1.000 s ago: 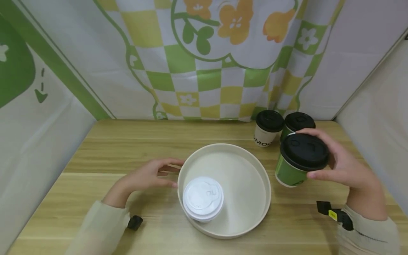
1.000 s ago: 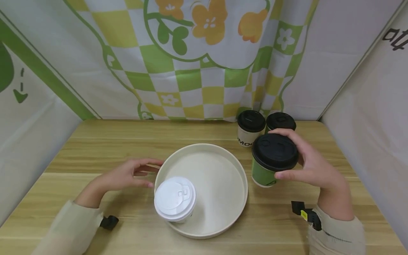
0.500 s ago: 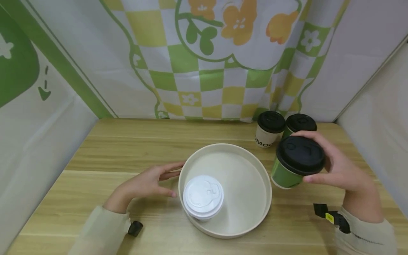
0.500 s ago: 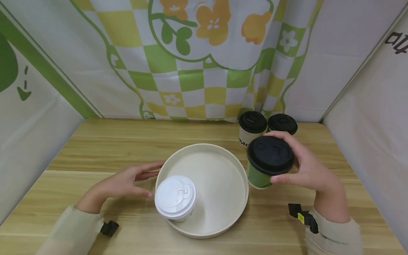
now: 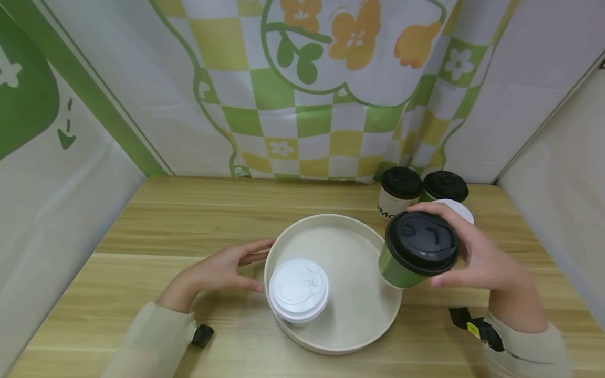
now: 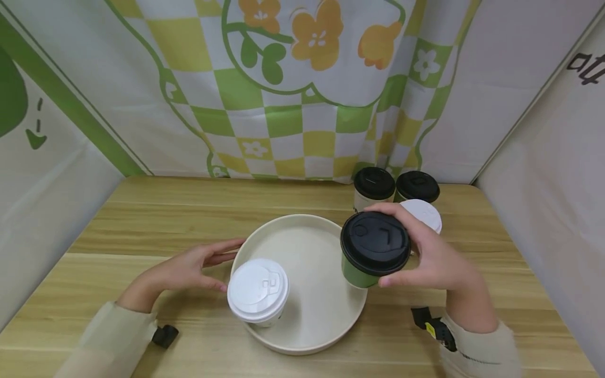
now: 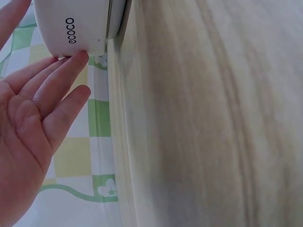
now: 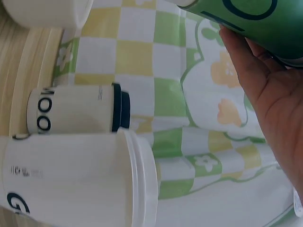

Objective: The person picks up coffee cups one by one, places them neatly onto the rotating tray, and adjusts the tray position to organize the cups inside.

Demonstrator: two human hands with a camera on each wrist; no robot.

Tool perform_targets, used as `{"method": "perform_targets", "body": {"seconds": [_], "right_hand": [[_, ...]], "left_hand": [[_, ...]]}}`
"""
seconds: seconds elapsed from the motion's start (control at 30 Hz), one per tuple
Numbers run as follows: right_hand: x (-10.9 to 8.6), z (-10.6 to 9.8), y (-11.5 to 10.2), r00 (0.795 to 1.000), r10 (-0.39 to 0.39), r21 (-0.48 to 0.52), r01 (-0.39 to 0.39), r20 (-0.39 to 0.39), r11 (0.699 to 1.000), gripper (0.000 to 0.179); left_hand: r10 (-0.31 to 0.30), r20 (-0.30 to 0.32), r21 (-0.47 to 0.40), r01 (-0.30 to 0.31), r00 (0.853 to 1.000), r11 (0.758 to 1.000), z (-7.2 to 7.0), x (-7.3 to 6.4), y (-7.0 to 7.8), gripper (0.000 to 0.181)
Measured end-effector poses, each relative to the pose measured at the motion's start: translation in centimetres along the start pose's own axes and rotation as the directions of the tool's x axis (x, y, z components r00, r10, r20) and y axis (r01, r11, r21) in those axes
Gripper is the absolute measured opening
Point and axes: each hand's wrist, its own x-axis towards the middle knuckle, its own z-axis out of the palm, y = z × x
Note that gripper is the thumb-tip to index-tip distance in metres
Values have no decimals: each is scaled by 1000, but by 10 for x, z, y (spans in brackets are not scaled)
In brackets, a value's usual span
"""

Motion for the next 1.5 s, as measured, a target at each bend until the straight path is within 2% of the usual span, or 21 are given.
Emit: {"method": "perform_targets", "body": {"seconds": [0.47, 0.83, 1.27, 1.5], "right_hand": [[17, 20, 1, 991, -55, 24, 52, 123, 998, 99], [20, 34, 13, 974, -101, 35, 95, 201, 995, 97], [16, 50, 21, 967, -8, 14, 5, 255, 1000, 98], [18, 59, 26, 953, -16, 26, 8, 303, 1000, 98]], "left_hand": [[-3, 15, 1, 3, 1000, 1000, -2, 5, 2, 97], [-14, 16, -12, 14, 1000, 1000, -4, 7, 0, 97], [-11, 23, -28, 12, 1000, 1000, -4, 9, -3, 96], [6, 33, -48, -4, 999, 999, -5, 10, -4, 96]]}}
